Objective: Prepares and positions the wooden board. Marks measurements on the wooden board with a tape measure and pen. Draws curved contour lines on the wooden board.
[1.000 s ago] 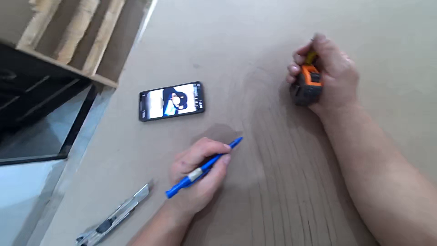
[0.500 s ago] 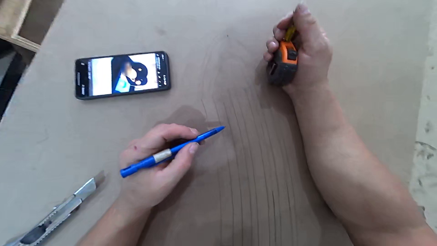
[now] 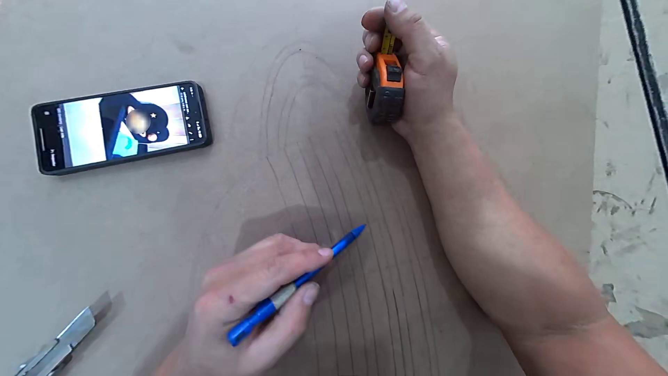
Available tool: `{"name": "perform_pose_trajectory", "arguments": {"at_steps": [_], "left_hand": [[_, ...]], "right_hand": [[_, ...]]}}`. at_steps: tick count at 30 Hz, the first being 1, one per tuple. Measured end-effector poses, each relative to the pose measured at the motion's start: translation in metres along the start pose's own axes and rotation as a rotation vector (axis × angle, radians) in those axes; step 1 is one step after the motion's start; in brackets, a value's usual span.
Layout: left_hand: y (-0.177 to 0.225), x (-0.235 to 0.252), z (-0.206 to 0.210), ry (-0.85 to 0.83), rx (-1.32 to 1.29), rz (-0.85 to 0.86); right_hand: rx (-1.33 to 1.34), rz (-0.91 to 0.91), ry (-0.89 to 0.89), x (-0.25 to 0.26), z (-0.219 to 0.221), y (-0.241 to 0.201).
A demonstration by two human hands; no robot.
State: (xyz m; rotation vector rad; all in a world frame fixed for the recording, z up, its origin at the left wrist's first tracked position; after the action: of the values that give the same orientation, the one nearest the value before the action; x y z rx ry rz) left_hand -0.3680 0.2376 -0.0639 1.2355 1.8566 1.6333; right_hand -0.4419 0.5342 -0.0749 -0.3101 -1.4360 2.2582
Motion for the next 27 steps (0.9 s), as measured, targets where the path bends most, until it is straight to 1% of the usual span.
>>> {"name": "perform_pose_trajectory", "arguments": {"at_steps": [16, 18, 22, 27], "left_hand": [[-0.004, 0.002, 0.008, -0.056, 0.117, 0.045], [-0.003, 0.001, 0.004, -0.015, 0.099, 0.035], [-0.005, 0.001, -0.011, 0.13, 0.072, -0.033], [-0.006, 0.003, -0.005, 0.125, 0.106, -0.051]], "right_hand": [[-0.055, -0.001, -0.022, -0.003, 0.002, -0.002], [-0.047, 0.002, -0.023, -0.003, 0.003, -0.001], [-0.035, 0.005, -0.023, -0.003, 0.003, 0.0], [-0.064, 0.014, -0.04, -0.003, -0.003, 0.0]]}}
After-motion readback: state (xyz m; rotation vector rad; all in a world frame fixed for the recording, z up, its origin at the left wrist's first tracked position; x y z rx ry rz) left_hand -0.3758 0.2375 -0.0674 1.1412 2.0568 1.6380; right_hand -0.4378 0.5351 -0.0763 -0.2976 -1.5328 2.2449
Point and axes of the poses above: each hand's wrist, its own x-axis towards the middle knuckle, its own z-axis out of the palm, y = z × x, the point moved 7 cm from there along x, towards the middle knuckle, and after that the axes turned 1 degree about -z, right-handed, at the moved point
